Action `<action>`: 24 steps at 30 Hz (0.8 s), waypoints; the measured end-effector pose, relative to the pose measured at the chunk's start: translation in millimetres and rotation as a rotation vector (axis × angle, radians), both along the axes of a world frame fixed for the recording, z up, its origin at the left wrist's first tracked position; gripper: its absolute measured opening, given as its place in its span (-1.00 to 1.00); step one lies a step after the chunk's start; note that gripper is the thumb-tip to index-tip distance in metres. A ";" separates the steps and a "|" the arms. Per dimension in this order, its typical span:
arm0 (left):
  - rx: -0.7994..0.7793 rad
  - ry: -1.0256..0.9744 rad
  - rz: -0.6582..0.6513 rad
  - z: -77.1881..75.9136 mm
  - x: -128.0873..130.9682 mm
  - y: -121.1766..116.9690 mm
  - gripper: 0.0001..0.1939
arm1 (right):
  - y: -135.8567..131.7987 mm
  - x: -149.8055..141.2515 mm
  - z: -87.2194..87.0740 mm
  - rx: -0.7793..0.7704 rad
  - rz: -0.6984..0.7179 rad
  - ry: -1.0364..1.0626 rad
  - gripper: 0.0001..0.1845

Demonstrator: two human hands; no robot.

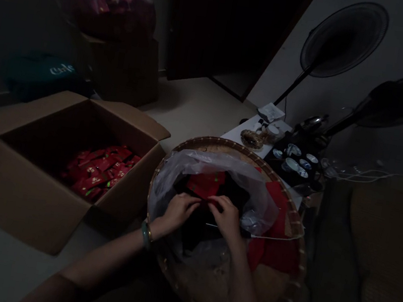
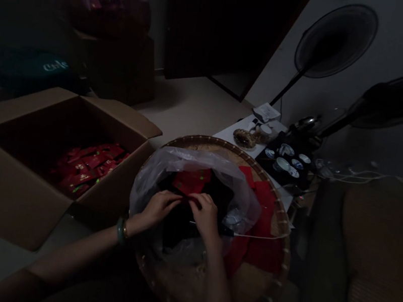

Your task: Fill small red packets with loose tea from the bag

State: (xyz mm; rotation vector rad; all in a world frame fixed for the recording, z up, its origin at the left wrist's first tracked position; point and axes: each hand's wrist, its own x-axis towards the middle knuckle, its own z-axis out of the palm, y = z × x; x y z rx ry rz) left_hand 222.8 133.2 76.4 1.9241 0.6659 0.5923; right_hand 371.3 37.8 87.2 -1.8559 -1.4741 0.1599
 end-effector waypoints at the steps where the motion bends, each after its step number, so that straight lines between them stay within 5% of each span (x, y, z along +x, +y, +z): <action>1: -0.079 0.019 -0.040 -0.8 0.7 -0.7 -0.76 | -1.2 -2.9 2.7 0.048 -0.068 -0.007 -0.81; 4: -0.257 -0.012 -0.049 -6.5 3.5 -5.0 -0.69 | -2.9 -12.5 2.1 0.150 -0.202 -0.095 -0.73; 9: -0.287 -0.011 -0.063 -7.8 0.5 -8.1 -0.70 | -5.5 -18.7 -2.2 0.183 -0.219 -0.157 -0.73; 15: -0.217 0.016 -0.099 -4.3 -3.5 -7.9 -0.70 | -7.4 -14.4 2.9 0.075 -0.065 -0.184 -0.57; 24: -0.615 -0.140 -0.148 -8.8 1.4 -9.1 -0.67 | -13.1 -21.1 -5.2 0.114 -0.050 -0.260 -0.56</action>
